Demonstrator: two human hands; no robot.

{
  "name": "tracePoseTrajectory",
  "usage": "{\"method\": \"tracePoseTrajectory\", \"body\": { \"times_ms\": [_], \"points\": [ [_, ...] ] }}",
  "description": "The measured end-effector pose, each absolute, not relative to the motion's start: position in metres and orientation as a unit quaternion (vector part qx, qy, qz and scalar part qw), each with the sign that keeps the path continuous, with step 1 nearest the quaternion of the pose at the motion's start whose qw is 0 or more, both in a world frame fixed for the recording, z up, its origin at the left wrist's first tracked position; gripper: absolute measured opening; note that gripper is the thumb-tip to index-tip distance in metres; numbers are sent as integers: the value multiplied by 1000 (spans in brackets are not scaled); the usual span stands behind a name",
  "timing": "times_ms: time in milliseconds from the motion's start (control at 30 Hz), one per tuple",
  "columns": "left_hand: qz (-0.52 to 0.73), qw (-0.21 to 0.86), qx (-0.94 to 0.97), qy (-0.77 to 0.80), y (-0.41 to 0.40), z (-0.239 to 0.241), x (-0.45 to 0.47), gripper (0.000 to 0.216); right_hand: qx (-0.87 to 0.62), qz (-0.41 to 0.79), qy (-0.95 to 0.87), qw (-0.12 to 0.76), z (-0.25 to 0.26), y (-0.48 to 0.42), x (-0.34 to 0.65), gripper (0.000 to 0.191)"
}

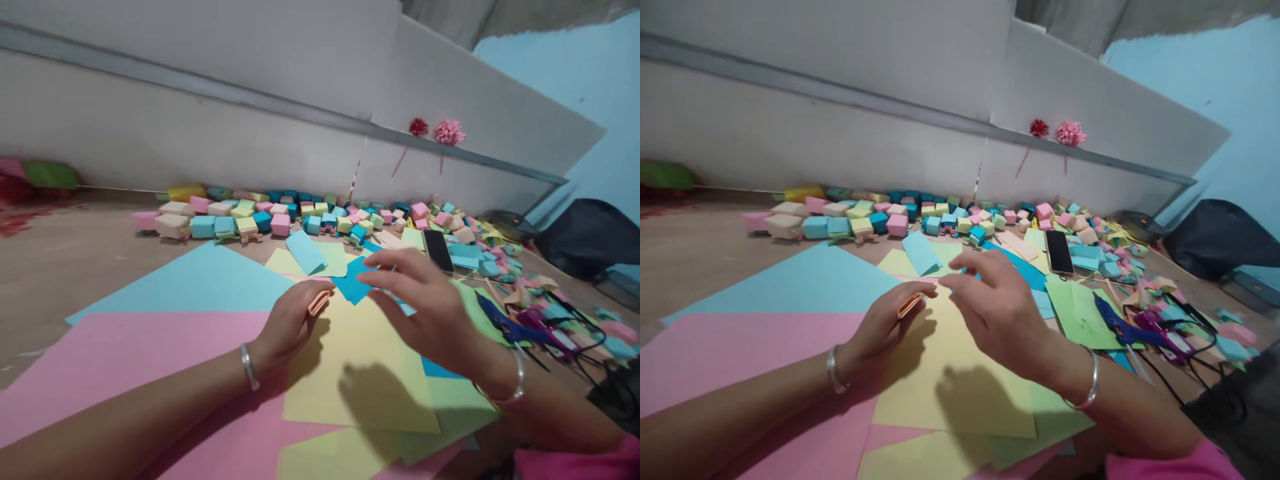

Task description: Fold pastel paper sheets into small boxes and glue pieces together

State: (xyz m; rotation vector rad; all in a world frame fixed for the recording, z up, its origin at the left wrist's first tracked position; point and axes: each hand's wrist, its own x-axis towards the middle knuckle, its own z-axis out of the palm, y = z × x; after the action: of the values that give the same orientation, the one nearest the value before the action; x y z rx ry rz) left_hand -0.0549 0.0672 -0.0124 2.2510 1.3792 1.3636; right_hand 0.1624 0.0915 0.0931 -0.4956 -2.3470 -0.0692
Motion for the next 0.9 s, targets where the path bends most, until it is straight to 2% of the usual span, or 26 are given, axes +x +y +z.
{"method": "tracePoseTrajectory", "body": {
  "times_ms": [67, 167, 433, 600, 700, 800, 900],
  "points": [
    [458, 56, 745, 482, 73, -16, -61, 23, -156, -74, -884, 435, 117, 91, 156, 29],
    [465, 44, 736, 490, 76, -19, -66, 23, -112, -108, -850, 503, 117, 101, 140, 36],
    [501, 111, 705, 490, 75, -14, -64, 21, -5, -94, -940, 327, 83, 135, 105, 25],
    [479, 143, 715, 489, 71, -13, -63, 20, -16, -99, -940, 325, 79, 137, 104, 26],
    [473, 151, 721, 484, 70, -12, -63, 19, -12, -87, -945, 315, 75, 139, 103, 20],
    [464, 152, 737, 467, 70, -6, -66, 17, -7, -38, -956, 292, 76, 141, 102, 12],
    [448, 147, 755, 456, 70, 0, -69, 16, -12, 12, -955, 295, 81, 145, 106, 12]
  ]
}}
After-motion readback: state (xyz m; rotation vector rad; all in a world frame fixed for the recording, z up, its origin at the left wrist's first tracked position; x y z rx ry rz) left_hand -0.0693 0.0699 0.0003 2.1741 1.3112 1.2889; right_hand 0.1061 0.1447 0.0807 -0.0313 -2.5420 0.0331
